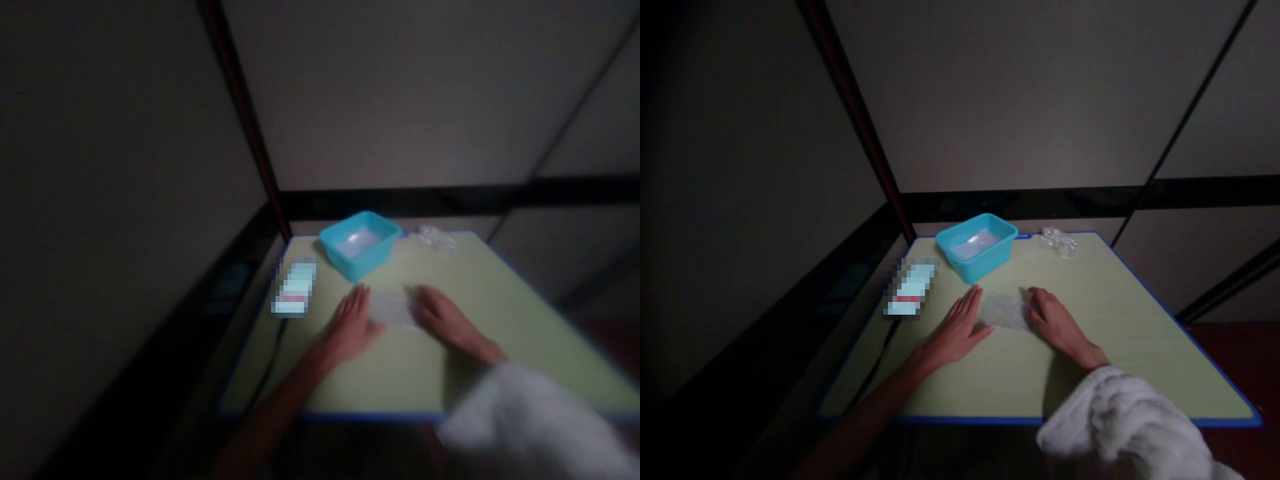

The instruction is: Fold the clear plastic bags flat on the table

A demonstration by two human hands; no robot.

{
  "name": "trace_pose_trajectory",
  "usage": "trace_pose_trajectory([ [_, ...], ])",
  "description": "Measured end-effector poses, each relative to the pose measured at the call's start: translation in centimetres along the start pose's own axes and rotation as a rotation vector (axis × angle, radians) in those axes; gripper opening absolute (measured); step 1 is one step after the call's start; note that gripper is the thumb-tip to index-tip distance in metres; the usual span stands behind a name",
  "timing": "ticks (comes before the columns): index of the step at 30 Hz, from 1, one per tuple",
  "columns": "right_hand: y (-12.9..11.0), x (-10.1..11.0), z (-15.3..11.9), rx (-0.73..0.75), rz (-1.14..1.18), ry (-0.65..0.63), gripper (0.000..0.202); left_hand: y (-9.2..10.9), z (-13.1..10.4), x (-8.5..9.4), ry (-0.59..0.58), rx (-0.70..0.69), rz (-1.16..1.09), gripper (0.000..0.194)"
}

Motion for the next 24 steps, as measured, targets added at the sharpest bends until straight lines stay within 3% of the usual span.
trace_pose_trajectory([
  [5,-3.0,0.5,-2.5,-0.021,0.154,-0.085,0.024,-1.0,-3.6,0.9,0.076,0.055,-0.103,0.068],
  [8,-5.6,0.7,-4.3,0.015,0.265,-0.176,0.025,-0.2,-5.2,1.0,0.051,0.024,-0.111,0.063],
  [11,-6.9,1.3,-5.3,0.046,0.235,-0.17,0.022,1.4,-6.1,1.2,-0.017,-0.058,-0.081,0.059],
  [16,-6.5,1.3,-6.0,0.249,0.05,-0.124,0.024,3.2,-6.1,0.9,-0.082,-0.16,-0.005,0.057],
  [20,-5.8,0.3,-6.5,0.398,-0.136,-0.125,0.025,3.4,-5.4,0.3,-0.08,-0.135,0.033,0.052],
  [24,-5.9,-0.3,-6.6,0.524,-0.278,-0.152,0.025,3.2,-4.9,-0.4,-0.071,-0.094,0.052,0.06],
])
Point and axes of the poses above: each hand's wrist, its own z-axis towards the middle knuckle, its own x-axis out of the back of the hand, y = z × x, the point moved 3 cm from there along z, towards the middle knuckle, and after that the axes turned 7 degrees about x, right-handed, at the moved point
